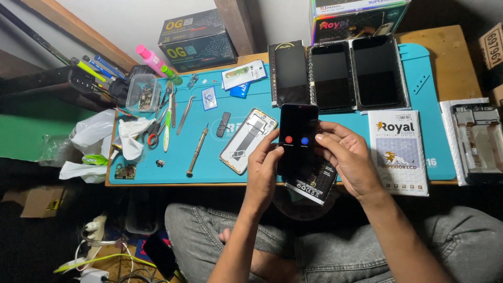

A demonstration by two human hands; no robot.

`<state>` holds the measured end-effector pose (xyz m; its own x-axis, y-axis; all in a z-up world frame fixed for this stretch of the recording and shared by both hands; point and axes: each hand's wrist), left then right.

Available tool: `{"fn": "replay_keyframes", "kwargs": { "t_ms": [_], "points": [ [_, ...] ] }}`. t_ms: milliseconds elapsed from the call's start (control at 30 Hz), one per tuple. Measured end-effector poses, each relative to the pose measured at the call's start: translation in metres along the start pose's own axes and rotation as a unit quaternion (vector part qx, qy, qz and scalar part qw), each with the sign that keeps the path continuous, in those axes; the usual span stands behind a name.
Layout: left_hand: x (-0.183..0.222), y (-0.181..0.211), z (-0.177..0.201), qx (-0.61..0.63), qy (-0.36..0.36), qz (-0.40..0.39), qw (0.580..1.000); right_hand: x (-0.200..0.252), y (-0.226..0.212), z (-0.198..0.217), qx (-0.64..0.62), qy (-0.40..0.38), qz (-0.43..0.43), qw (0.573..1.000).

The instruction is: Testing a replacement screen on a mobile phone and manipulating internal components like the battery and frame.

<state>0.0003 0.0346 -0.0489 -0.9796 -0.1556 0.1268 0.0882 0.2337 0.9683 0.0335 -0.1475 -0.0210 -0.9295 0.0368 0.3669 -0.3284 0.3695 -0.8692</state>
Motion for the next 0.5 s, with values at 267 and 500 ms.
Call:
{"fn": "replay_keyframes", "kwargs": {
  "t_ms": [267, 500],
  "points": [
    [0.002, 0.008, -0.004, -0.035, 0.003, -0.028, 0.999, 0.001, 0.0, 0.001, 0.008, -0.001, 0.003, 1.0],
    [0.004, 0.018, -0.018, -0.077, 0.044, -0.023, 0.996, -0.002, 0.005, 0.006, -0.013, -0.014, 0.011, 1.0]
  ]
}}
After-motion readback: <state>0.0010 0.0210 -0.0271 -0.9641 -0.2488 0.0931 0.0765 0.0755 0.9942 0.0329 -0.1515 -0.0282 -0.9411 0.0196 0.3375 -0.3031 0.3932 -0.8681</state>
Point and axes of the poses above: each hand's wrist, its own x-axis away from the middle knuckle, its own z-axis out of the back of the hand, y = z × x, and after that the axes turned 4 degrees about y, right-handed
